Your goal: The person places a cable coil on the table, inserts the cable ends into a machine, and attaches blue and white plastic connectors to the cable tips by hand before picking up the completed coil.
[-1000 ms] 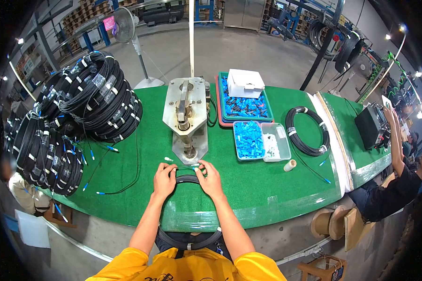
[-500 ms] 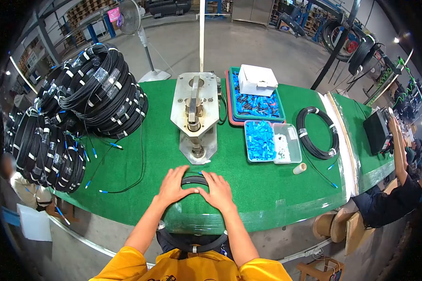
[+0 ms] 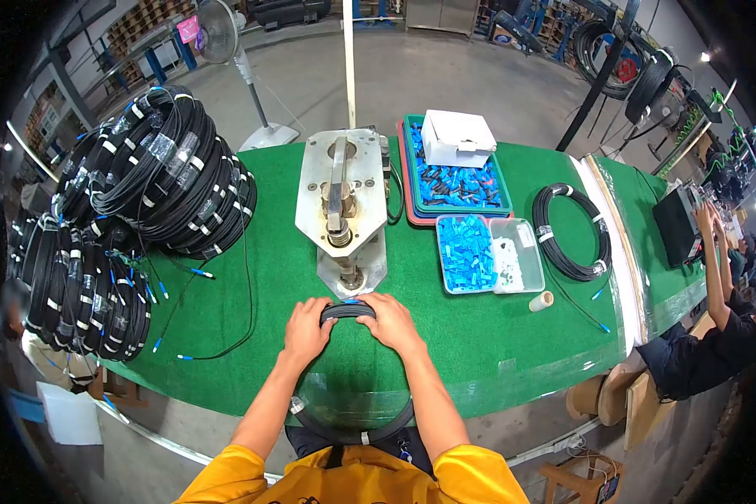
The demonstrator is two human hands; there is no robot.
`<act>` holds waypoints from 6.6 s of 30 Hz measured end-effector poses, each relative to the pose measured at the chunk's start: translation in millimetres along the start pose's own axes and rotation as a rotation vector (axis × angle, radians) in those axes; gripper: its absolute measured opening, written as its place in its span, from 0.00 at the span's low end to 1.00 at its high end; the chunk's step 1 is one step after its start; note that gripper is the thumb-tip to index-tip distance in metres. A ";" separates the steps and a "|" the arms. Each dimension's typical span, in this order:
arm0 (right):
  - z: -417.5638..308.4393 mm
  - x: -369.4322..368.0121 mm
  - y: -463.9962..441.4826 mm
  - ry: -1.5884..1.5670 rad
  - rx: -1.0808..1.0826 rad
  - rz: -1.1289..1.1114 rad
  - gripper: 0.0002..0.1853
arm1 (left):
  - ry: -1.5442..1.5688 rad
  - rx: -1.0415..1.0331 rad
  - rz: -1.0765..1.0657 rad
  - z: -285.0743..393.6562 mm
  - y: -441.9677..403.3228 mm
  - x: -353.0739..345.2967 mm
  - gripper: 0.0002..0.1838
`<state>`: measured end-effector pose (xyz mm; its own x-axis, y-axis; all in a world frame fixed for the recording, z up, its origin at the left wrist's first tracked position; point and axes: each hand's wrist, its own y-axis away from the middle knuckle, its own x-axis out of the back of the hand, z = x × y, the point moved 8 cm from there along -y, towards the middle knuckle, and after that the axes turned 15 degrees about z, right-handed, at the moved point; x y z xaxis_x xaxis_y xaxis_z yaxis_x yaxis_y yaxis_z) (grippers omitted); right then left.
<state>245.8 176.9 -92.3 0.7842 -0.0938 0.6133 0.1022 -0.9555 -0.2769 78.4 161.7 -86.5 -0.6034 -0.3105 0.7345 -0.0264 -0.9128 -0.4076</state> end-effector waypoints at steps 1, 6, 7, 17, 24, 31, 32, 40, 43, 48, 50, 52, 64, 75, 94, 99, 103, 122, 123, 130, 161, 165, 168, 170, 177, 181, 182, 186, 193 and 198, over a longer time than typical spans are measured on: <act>1.2 0.1 -0.6 -0.046 0.013 0.023 0.21 | -0.007 0.027 -0.015 -2.3 1.0 -3.3 0.19; 20.4 7.7 -1.2 -0.336 -0.227 0.212 0.21 | 0.069 0.033 0.015 3.8 -6.0 7.4 0.22; 36.3 -0.2 -2.8 -0.536 -0.360 0.232 0.20 | 0.082 0.016 0.016 2.6 -5.2 7.9 0.22; 27.2 -3.1 -3.9 -0.113 -0.159 0.249 0.11 | 0.124 0.053 0.099 -18.5 -14.7 -7.6 0.16; 37.4 2.5 14.6 -0.125 -0.341 0.345 0.12 | 0.252 0.143 -0.005 -6.2 -15.3 -12.7 0.13; 39.5 -9.6 -9.3 -0.267 -0.317 0.331 0.11 | 0.089 0.195 0.163 -19.9 -22.3 -6.1 0.12; 46.2 -14.0 -9.9 -0.353 -0.420 0.310 0.11 | 0.099 0.242 0.172 -22.6 -23.8 -7.6 0.12; 61.3 -35.8 -19.6 -0.696 -0.655 0.303 0.07 | 0.163 0.397 0.257 -28.1 -25.2 -8.7 0.13; 59.7 -36.1 -25.6 -0.865 -0.635 0.361 0.12 | 0.161 0.406 0.257 -28.7 -28.9 -11.7 0.14; 57.5 -32.8 -30.0 -0.863 -0.616 0.387 0.15 | 0.142 0.386 0.283 -24.7 -38.3 -9.7 0.15; 57.5 -33.0 -28.1 -0.854 -0.607 0.400 0.15 | 0.119 0.415 0.244 -27.9 -39.9 -12.5 0.16; 54.3 -29.5 -29.7 -0.796 -0.492 0.426 0.16 | 0.095 0.433 0.200 -35.0 -37.1 -17.8 0.17; 38.9 -20.0 -25.0 -0.483 -0.413 0.463 0.12 | 0.101 0.503 0.139 -46.9 -31.0 -28.0 0.19; 54.0 -23.6 -22.2 -0.269 -0.515 0.388 0.16 | 0.052 0.473 0.126 -46.1 -32.3 -27.7 0.19; 52.6 -26.0 -26.7 -0.281 -0.488 0.341 0.14 | 0.067 0.466 0.128 -47.1 -32.3 -29.1 0.19; 53.4 -26.6 -26.4 -0.334 -0.503 0.336 0.14 | 0.042 0.462 0.137 -45.9 -33.0 -29.8 0.19; 52.8 -27.5 -24.0 -0.331 -0.469 0.329 0.14 | 0.049 0.505 0.089 -51.5 -29.7 -33.6 0.18; 39.6 -18.7 -24.1 -0.233 -0.455 0.335 0.17 | -0.078 -0.019 0.159 -21.1 -34.8 -7.2 0.12; 40.7 -18.8 -24.3 -0.224 -0.455 0.334 0.17 | -0.103 -0.004 0.229 -19.6 -35.8 -5.3 0.08; 42.3 -20.0 -25.7 -0.234 -0.435 0.339 0.16 | -0.093 -0.074 0.308 -3.7 -36.1 -14.3 0.09; 23.0 -0.2 -12.2 0.012 -0.080 0.645 0.06 | -0.059 0.079 0.210 -23.1 -30.1 -19.4 0.09; 26.4 0.8 -14.2 -0.032 -0.083 0.614 0.10 | 0.013 0.105 0.271 -27.1 -31.9 -19.5 0.13; 34.1 7.1 -16.5 -0.196 -0.101 0.647 0.18 | 0.125 0.136 0.386 -33.3 -30.5 -7.7 0.17; 56.0 7.3 -12.7 -0.294 -0.289 0.655 0.19 | 0.204 0.172 0.445 -40.4 -28.9 -2.3 0.19; 47.9 1.5 -14.3 -0.205 -0.180 0.601 0.14 | 0.050 0.164 0.290 -33.7 -29.3 -11.4 0.11; 42.8 -7.2 -18.0 -0.096 -0.172 0.542 0.12 | -0.034 0.054 0.332 -20.3 -30.0 -9.9 0.09; 43.6 -9.9 -17.4 -0.065 -0.188 0.521 0.11 | -0.036 0.057 0.334 -19.3 -30.2 -9.3 0.09; 44.9 -11.3 -16.5 -0.050 -0.188 0.536 0.10 | -0.006 0.026 0.348 -15.3 -32.5 -9.1 0.08; 44.7 -10.3 -17.7 -0.051 -0.212 0.528 0.08 | 0.001 -0.047 0.309 -10.9 -34.4 -14.5 0.09; 43.0 -8.9 -18.7 -0.067 -0.190 0.539 0.08 | 0.021 -0.049 0.299 -5.2 -34.8 -12.1 0.09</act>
<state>263.3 207.6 -124.4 0.7328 -0.5698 0.3719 -0.4299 -0.8114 -0.3960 82.4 198.6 -84.0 -0.6067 -0.5574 0.5669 0.1168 -0.7678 -0.6299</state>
